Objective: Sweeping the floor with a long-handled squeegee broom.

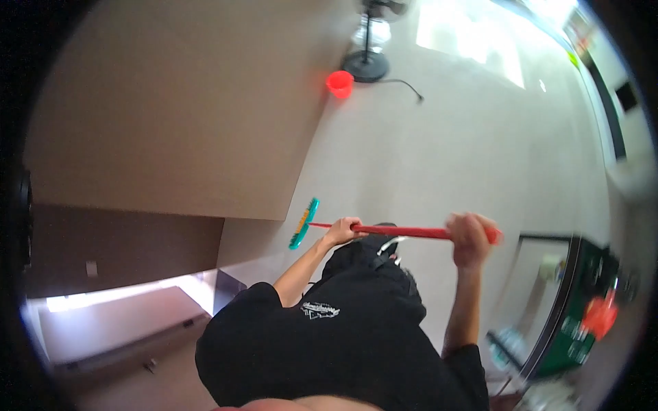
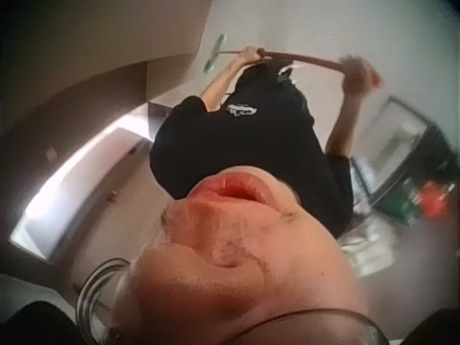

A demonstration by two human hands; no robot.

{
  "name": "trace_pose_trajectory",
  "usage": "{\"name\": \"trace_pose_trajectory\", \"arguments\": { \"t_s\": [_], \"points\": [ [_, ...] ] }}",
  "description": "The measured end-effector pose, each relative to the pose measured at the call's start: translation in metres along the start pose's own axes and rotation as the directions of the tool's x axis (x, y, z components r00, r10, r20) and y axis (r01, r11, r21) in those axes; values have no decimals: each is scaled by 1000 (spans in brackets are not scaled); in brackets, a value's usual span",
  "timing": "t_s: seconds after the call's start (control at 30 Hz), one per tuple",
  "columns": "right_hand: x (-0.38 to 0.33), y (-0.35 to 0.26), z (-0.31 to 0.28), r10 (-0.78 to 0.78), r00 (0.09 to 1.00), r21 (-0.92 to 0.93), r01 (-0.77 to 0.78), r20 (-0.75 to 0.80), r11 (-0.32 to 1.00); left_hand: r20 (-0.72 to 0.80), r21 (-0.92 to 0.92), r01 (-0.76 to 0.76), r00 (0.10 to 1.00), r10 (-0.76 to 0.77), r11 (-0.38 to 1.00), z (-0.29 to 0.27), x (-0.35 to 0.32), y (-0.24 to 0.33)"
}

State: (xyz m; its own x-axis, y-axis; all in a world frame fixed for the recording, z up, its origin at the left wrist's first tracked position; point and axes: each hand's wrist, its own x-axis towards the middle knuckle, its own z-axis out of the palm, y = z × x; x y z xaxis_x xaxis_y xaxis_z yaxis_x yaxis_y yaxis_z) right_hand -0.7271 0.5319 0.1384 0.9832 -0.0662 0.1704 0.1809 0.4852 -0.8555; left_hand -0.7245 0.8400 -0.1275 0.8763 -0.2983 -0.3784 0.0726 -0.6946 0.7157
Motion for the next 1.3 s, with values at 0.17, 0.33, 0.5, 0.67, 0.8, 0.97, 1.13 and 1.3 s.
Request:
{"name": "trace_pose_trajectory", "arguments": {
  "t_s": [0.17,0.33,0.5,0.67,0.8,0.97,1.13,1.3],
  "points": [
    [130,-97,-55,-245,953,299,185,176,936,-130,193,-4,991,30,981,1,77,-31],
    [201,-153,-159,-358,914,310,290,190,905,-105,241,113,990,-90,964,35,185,-75],
    [188,-138,-292,-339,645,-53,420,-684,906,430,451,-35,884,-182,892,45,372,33],
    [216,-107,-348,-120,204,-64,261,-972,963,651,472,-306,754,-93,827,41,524,129],
    [237,-76,-396,29,-10,22,452,-1000,892,681,521,-406,728,-79,751,44,587,197],
    [325,-99,-492,55,75,83,450,-996,889,582,540,-220,795,-172,812,65,672,265],
    [396,-160,-585,-335,895,325,424,-295,845,614,490,-342,788,-38,802,100,751,336],
    [472,-227,-651,-398,581,84,631,-710,771,743,391,-468,669,29,792,145,845,437]
  ]
}}
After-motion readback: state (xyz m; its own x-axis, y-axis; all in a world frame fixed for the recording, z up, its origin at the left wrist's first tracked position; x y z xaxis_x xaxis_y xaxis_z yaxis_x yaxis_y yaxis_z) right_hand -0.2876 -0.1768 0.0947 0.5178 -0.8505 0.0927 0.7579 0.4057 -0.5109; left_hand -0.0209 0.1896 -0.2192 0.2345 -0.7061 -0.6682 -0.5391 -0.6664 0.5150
